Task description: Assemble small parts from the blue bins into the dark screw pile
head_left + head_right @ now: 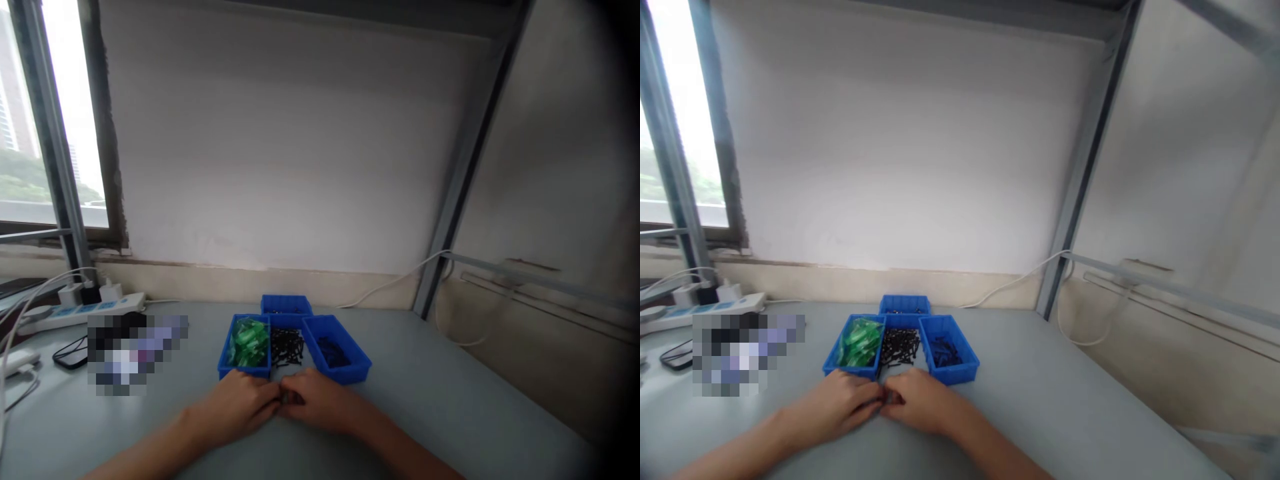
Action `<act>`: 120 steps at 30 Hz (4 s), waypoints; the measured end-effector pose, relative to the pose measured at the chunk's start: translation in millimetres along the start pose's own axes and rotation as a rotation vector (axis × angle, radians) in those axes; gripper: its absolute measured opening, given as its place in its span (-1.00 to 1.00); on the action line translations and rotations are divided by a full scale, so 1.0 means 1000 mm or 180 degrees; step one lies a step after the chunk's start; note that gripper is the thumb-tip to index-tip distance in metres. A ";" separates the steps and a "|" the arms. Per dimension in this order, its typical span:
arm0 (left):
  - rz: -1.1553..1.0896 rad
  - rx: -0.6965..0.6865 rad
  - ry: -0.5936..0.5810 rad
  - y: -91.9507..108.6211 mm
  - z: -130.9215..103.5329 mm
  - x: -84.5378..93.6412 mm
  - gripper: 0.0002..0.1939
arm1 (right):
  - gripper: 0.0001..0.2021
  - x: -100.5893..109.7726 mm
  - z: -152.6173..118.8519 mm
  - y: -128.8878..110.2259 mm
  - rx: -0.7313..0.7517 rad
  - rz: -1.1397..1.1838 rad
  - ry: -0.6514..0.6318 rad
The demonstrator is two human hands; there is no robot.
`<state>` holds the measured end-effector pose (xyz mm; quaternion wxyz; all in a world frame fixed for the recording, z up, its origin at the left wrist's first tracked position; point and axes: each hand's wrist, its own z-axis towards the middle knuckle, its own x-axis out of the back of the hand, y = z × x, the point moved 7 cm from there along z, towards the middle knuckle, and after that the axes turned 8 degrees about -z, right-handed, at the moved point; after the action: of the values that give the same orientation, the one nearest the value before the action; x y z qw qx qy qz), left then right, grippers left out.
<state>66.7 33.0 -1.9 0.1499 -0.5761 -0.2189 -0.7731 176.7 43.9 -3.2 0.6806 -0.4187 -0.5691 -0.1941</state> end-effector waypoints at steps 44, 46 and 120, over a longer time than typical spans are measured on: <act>0.0140 0.0467 -0.0376 -0.007 -0.001 -0.007 -0.82 | -0.93 0.012 -0.005 -0.003 0.0018 0.0088 0.0159; 0.0152 0.0462 -0.0294 -0.007 -0.001 -0.005 -0.83 | -0.95 0.010 -0.005 -0.001 -0.0033 -0.0038 0.0118; -0.0426 0.0351 -0.0290 -0.006 0.000 -0.006 -0.86 | -0.85 0.006 -0.003 -0.010 0.0392 -0.0010 0.0263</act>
<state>65.7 37.9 -8.4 0.1193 -0.5855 -0.3058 -0.7412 173.3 37.0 6.1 0.7276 -0.3668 -0.5520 -0.1770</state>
